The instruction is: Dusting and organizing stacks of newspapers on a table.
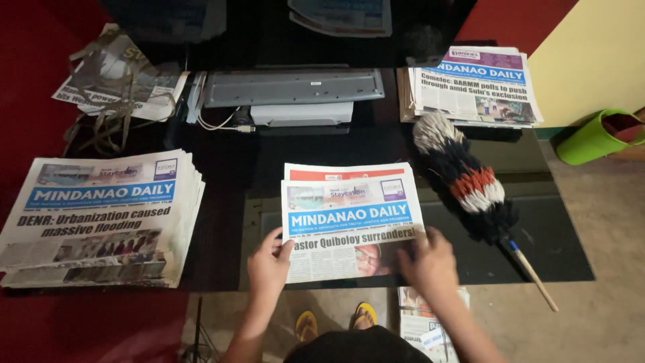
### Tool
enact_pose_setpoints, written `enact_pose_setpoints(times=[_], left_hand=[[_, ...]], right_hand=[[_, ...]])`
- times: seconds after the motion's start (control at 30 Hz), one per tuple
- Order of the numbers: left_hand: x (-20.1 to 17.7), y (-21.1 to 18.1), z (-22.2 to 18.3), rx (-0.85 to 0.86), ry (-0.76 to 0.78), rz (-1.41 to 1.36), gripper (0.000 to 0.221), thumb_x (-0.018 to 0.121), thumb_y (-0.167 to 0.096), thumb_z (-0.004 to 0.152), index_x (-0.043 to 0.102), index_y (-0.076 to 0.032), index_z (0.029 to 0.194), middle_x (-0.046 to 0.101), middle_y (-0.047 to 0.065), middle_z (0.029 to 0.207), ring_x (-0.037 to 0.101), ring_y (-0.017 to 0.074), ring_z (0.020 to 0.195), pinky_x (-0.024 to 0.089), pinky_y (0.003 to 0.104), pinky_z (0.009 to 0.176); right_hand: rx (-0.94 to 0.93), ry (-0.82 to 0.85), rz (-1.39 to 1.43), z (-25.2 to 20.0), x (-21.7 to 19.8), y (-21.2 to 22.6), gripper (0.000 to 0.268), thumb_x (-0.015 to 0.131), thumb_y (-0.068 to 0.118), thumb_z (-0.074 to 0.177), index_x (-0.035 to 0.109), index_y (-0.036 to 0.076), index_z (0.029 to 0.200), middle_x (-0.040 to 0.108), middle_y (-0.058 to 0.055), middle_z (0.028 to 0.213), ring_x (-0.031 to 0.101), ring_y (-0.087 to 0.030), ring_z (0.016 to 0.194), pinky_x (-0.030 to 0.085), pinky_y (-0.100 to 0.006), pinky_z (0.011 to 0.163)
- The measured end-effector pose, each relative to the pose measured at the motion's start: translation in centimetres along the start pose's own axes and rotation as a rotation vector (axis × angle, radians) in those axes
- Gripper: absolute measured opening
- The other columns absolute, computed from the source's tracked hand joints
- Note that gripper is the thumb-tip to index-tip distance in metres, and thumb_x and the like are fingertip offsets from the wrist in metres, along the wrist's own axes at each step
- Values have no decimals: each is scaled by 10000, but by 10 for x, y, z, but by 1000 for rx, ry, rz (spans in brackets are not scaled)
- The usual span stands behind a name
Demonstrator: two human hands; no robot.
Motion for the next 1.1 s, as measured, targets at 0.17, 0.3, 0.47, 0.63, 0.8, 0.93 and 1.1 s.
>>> enact_pose_setpoints(times=[0.17,0.3,0.47,0.63,0.8,0.93,1.1], left_hand=[[-41,-67,-32,476,-339,105,214,770,-188,874,706,-113,1063,741,123,1066,741,270,862,584,332,703],[-25,-7,-20,519,-278,36,155,727,-157,925,670,-79,1046,736,132,1031,738,255,896,582,307,760],[-54,-22,-12,638,-29,-597,179,618,-23,1028,538,9,1185,703,137,1062,695,165,945,589,287,843],[-136,-131,-9,478,-30,-752,229,599,-38,1060,510,27,1261,690,161,1126,678,184,991,576,302,870],[-149,-205,-11,524,439,-1136,454,605,-102,992,456,-18,1412,723,161,1169,723,220,1055,614,351,895],[-88,-157,24,369,401,-737,423,709,-201,966,592,-11,1325,744,87,1132,700,153,1000,607,325,854],[4,-12,77,16,274,-422,368,760,-298,915,735,-4,1136,782,80,1041,690,139,889,562,308,781]], right_hand=[[-54,8,21,-22,22,-45,548,783,279,774,642,1,1225,635,-283,1259,597,-457,1187,495,-503,1008],[154,-43,209,-21,9,-53,759,815,266,760,526,-98,1361,607,-321,1296,561,-456,1230,468,-482,1029],[149,77,987,-25,41,-95,527,753,112,886,586,-72,1351,686,-184,1310,615,-235,1208,477,-368,1038],[105,-30,1196,-26,-24,-84,275,698,96,957,702,-33,1199,747,-106,1152,690,-154,1032,566,-314,911],[209,-353,1166,1,-87,-73,144,645,138,1091,699,6,1114,728,-25,978,627,-79,818,505,-236,714],[415,-105,976,46,-28,-71,243,656,226,1055,710,0,980,676,-9,768,547,-86,639,429,-271,540],[306,85,680,62,68,-85,314,699,261,997,710,-44,927,726,-75,746,615,-125,650,512,-311,588]])
Point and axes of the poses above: each hand's wrist, its own z-axis towards the middle knuckle, its own x-axis out of the palm, y = z × x, the point moved 9 cm from there along z, towards the middle knuckle
